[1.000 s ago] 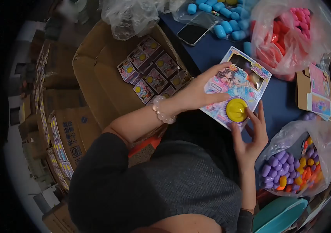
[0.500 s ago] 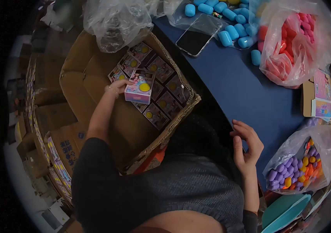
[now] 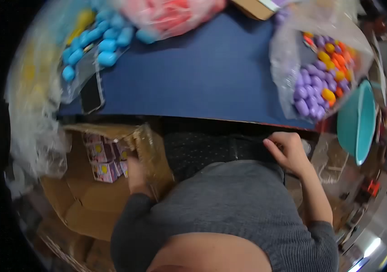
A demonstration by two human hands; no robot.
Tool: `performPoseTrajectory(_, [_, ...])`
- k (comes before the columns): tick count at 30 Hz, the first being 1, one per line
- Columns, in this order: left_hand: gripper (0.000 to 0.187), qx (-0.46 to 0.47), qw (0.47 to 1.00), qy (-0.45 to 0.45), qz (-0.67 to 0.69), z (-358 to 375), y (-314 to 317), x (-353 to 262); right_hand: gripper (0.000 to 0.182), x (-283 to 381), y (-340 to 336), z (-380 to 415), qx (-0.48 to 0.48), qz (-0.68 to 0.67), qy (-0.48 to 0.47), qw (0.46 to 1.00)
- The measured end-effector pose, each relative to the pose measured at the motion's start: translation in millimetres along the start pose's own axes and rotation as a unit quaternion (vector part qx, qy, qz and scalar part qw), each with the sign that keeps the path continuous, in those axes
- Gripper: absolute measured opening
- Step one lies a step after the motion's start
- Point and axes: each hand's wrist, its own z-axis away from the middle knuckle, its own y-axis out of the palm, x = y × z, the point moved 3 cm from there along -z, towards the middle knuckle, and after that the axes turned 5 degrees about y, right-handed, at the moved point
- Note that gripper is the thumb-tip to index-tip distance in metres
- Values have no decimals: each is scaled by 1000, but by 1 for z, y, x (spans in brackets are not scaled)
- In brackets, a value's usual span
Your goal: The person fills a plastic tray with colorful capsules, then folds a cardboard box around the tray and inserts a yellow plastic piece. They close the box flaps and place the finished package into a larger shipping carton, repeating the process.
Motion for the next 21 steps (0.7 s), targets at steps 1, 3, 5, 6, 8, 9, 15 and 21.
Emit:
performPoseTrajectory(1, [53,-31,995,52,-77,9,29,-36,23,-29,-8,13,56,55,119,990])
performPoseTrajectory(3, [48,-94,955,181,-217,65,-1,-150,34,-133,1,47,38,150,218,964])
performPoseTrajectory(5, [42,-167,869,324,-336,85,28,-281,42,-211,6,83,62,286,320,901])
performPoseTrajectory(6, [40,-211,806,397,-384,136,122,-313,47,-258,19,105,14,284,331,900])
performPoseTrajectory(8, [33,-142,709,588,-362,176,171,-381,52,-345,49,129,-34,275,341,898])
performPoseTrajectory(9, [30,-99,660,670,-325,234,234,-411,53,-384,68,130,2,128,348,929])
performPoseTrajectory(15, [26,362,615,580,-394,383,472,-368,42,-410,130,112,-25,-303,322,897])
performPoseTrajectory(21, [21,692,265,555,-378,467,577,-201,29,-453,156,106,-68,-433,261,860])
